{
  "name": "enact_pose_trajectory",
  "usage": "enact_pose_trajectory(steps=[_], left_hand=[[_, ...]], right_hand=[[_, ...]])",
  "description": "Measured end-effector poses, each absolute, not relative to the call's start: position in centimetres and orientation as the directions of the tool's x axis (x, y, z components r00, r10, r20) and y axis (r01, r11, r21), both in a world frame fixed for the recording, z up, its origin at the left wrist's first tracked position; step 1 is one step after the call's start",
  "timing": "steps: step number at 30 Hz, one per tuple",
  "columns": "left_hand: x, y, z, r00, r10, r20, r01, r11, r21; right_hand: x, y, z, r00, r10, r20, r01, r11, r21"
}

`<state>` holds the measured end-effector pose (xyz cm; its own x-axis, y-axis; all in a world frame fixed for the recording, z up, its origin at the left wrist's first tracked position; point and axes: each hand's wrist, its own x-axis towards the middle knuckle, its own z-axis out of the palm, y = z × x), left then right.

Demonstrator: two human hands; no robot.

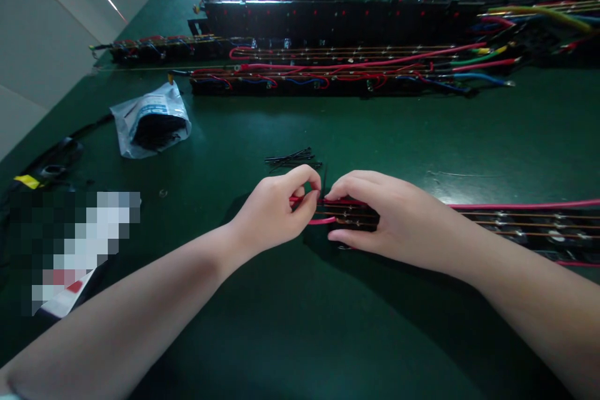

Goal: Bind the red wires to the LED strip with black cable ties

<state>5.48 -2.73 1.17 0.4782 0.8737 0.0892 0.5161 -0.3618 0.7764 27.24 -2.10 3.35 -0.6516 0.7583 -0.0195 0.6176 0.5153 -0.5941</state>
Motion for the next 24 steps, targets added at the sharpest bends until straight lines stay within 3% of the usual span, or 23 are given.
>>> enact_pose_trajectory(steps=[8, 14, 24], left_hand=[[5.59, -2.15, 1.10, 0.522, 0.851, 0.056, 0.534, -0.377, 0.757], [5.67, -1.84, 1.39, 0.459, 0.887, -0.055, 0.446, -0.176, 0.877], [5.90, -1.93, 0.89, 0.390, 0.921, 0.011, 0.251, -0.118, 0.961]], right_hand=[[27.31, -2.14, 3.17, -0.649, 0.760, -0.010, 0.617, 0.520, -0.591], [27.45, -2.17, 2.89, -0.655, 0.756, 0.021, 0.607, 0.542, -0.582], [27.27, -2.30, 3.35, -0.646, 0.763, 0.003, 0.608, 0.517, -0.602]])
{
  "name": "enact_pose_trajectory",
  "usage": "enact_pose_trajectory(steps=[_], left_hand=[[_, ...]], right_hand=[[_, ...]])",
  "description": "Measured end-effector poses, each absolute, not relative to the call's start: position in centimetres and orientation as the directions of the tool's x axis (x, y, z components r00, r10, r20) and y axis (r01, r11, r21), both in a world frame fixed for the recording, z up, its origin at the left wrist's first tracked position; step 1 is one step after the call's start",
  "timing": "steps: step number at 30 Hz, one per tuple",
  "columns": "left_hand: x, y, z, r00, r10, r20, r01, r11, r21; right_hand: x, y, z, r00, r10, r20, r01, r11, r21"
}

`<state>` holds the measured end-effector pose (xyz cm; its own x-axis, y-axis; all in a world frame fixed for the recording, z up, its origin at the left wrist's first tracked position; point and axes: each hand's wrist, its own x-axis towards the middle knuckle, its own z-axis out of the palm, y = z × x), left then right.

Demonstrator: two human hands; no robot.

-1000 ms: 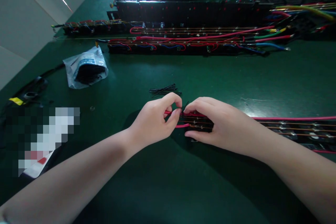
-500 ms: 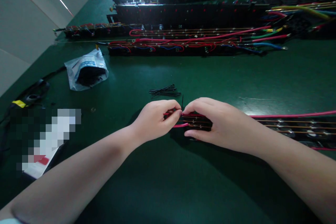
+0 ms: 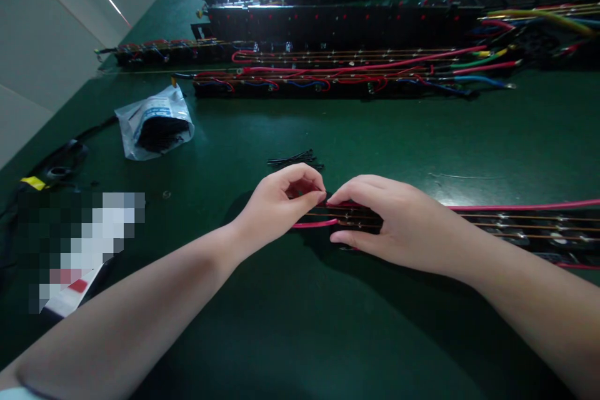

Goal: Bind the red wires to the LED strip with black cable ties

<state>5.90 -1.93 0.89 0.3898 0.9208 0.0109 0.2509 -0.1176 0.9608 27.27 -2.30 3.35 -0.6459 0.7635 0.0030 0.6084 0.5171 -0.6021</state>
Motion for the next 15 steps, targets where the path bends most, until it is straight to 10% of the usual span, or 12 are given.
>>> enact_pose_trajectory(steps=[15], left_hand=[[6.06, -2.25, 1.15, 0.374, 0.926, -0.053, 0.319, -0.075, 0.945]], right_hand=[[26.76, -2.51, 3.70, -0.625, 0.781, -0.020, 0.630, 0.488, -0.604]])
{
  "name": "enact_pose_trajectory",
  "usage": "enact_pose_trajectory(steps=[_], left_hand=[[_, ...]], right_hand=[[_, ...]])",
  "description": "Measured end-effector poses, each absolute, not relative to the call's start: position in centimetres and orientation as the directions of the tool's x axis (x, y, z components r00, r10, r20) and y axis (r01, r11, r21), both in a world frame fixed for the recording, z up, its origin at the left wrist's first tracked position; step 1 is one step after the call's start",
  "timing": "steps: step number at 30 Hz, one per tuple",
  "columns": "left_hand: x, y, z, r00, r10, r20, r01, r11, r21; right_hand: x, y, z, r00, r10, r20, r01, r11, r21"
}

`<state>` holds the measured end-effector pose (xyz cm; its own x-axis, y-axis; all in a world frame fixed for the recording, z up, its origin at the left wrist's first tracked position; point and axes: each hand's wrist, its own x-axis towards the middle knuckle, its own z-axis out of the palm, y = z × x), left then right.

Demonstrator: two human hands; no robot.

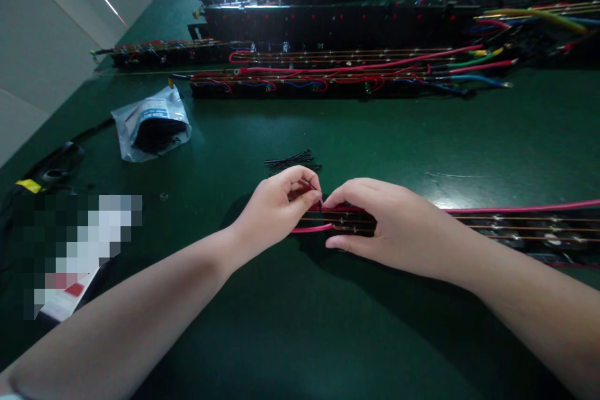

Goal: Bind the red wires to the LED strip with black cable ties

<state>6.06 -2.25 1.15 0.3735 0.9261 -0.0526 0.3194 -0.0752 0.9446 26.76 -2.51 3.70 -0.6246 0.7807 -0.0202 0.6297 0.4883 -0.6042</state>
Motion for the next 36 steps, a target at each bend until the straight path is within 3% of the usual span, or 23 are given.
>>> enact_pose_trajectory(steps=[5, 10, 17, 27, 33, 36], left_hand=[[6.14, -2.25, 1.29, 0.369, 0.928, -0.050, 0.343, -0.085, 0.935], [6.07, -2.30, 1.33, 0.369, 0.929, -0.026, 0.397, -0.133, 0.908], [5.60, -2.21, 1.48, 0.482, 0.874, 0.052, 0.577, -0.362, 0.732], [5.85, -2.46, 1.97, 0.384, 0.920, -0.085, 0.538, -0.148, 0.830], [5.84, -2.26, 1.59, 0.463, 0.886, -0.030, 0.558, -0.265, 0.787], [5.69, -2.01, 1.42, 0.470, 0.881, -0.055, 0.505, -0.217, 0.836]], right_hand=[[26.64, -2.62, 3.66, -0.623, 0.781, -0.041, 0.632, 0.473, -0.614], [26.90, -2.59, 3.36, -0.635, 0.771, 0.050, 0.595, 0.529, -0.605], [26.91, -2.62, 3.38, -0.624, 0.780, 0.041, 0.600, 0.513, -0.614], [26.75, -2.47, 3.40, -0.591, 0.803, 0.075, 0.635, 0.521, -0.570], [26.84, -2.62, 3.35, -0.595, 0.798, 0.099, 0.621, 0.534, -0.574], [26.82, -2.71, 3.47, -0.595, 0.801, 0.071, 0.630, 0.519, -0.578]])
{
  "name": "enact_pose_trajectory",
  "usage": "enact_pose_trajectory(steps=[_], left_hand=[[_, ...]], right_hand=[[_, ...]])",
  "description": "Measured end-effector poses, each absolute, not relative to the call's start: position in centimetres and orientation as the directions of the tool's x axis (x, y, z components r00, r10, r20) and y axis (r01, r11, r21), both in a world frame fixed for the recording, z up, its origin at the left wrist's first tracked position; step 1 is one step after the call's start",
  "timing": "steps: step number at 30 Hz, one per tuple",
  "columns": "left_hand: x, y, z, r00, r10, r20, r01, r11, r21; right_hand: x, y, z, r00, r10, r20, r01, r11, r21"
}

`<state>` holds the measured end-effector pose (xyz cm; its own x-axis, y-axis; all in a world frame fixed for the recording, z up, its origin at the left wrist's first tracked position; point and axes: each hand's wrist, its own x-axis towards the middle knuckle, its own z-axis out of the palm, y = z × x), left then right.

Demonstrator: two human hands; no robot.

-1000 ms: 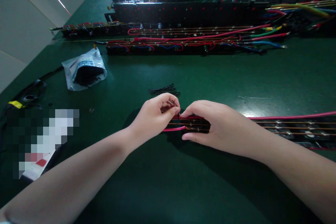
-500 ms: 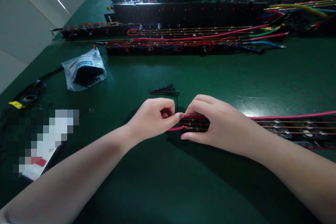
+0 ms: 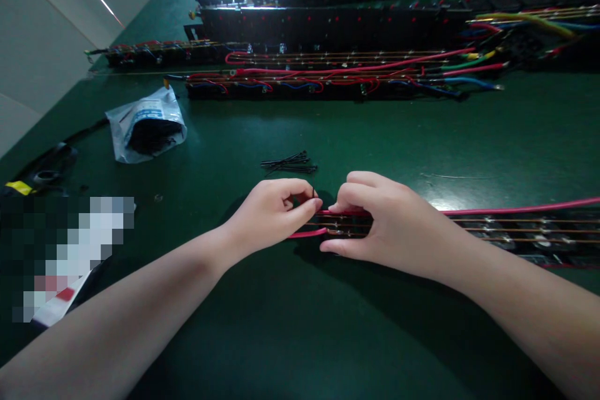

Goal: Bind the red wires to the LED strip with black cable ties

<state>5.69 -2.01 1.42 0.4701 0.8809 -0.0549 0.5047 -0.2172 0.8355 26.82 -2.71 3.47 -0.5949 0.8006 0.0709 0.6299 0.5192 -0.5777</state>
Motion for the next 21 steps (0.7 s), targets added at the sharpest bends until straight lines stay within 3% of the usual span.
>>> enact_pose_trajectory(steps=[8, 21], left_hand=[[5.52, -1.57, 1.54, 0.442, 0.889, -0.120, 0.314, -0.028, 0.949], [5.83, -1.89, 1.08, 0.394, 0.914, -0.097, 0.276, -0.017, 0.961]], right_hand=[[26.77, -2.65, 3.68, -0.594, 0.803, 0.053, 0.630, 0.505, -0.590], [26.72, -2.58, 3.48, -0.597, 0.800, 0.052, 0.633, 0.510, -0.582]])
